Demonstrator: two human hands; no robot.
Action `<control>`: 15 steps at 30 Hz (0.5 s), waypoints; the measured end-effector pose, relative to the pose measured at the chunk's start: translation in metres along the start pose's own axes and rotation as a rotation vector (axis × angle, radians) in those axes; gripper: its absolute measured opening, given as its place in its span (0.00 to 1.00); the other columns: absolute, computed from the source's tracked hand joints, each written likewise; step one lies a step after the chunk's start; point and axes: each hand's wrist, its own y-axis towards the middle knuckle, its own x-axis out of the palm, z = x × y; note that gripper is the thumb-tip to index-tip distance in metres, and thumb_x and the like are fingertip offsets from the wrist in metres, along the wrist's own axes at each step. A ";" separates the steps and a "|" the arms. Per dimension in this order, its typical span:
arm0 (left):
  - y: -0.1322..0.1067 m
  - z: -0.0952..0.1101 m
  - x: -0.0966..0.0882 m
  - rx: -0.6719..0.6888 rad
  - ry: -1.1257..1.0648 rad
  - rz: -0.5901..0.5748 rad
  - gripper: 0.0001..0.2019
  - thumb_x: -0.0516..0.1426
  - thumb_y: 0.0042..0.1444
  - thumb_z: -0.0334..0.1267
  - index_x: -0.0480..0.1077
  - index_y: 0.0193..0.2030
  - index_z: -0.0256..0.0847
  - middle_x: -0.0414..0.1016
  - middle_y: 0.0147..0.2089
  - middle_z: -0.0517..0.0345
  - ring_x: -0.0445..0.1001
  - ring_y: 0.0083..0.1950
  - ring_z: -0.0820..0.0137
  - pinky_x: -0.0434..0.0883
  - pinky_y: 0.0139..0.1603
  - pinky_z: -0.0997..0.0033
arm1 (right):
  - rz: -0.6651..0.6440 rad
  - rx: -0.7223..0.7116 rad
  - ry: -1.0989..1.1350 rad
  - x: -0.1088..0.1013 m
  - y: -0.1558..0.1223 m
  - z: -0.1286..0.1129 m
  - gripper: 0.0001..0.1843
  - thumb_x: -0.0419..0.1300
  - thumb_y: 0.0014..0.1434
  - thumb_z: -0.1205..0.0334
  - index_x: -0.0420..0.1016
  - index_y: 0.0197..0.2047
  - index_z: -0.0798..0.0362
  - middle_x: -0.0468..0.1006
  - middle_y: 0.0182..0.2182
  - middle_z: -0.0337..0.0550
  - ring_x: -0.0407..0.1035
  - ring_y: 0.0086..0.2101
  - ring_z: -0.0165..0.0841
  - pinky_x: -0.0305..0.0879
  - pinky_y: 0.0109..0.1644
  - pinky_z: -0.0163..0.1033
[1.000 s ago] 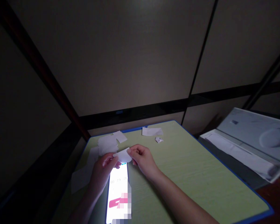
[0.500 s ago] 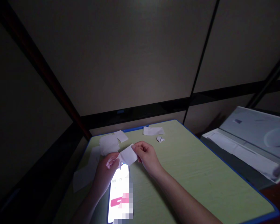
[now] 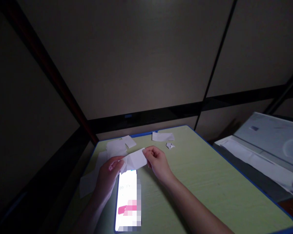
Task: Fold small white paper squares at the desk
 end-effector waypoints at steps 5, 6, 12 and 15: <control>-0.001 -0.001 -0.001 0.001 -0.076 0.079 0.14 0.60 0.45 0.42 0.69 0.38 0.37 0.77 0.35 0.53 0.75 0.38 0.66 0.69 0.31 0.75 | 0.022 0.005 -0.037 -0.001 0.002 0.005 0.15 0.60 0.49 0.50 0.67 0.26 0.54 0.59 0.12 0.29 0.50 0.13 0.23 0.43 0.16 0.30; -0.001 -0.001 -0.002 0.001 -0.094 0.083 0.15 0.60 0.45 0.42 0.69 0.39 0.37 0.77 0.36 0.53 0.75 0.39 0.66 0.69 0.31 0.75 | 0.026 0.007 -0.044 -0.002 0.002 0.006 0.15 0.60 0.49 0.50 0.67 0.26 0.54 0.59 0.12 0.29 0.50 0.13 0.23 0.43 0.16 0.30; 0.001 -0.002 -0.002 0.019 -0.007 0.064 0.13 0.59 0.46 0.43 0.72 0.36 0.36 0.77 0.33 0.54 0.75 0.36 0.66 0.69 0.33 0.74 | 0.001 0.012 -0.060 -0.001 0.001 0.007 0.16 0.58 0.52 0.49 0.65 0.26 0.54 0.59 0.12 0.29 0.52 0.13 0.23 0.45 0.16 0.30; 0.002 -0.003 -0.001 0.052 0.077 0.086 0.10 0.58 0.47 0.42 0.72 0.30 0.36 0.76 0.27 0.56 0.73 0.31 0.69 0.67 0.31 0.74 | -0.083 0.021 -0.077 0.002 -0.002 0.005 0.16 0.57 0.53 0.50 0.64 0.24 0.53 0.60 0.12 0.30 0.53 0.14 0.23 0.46 0.17 0.30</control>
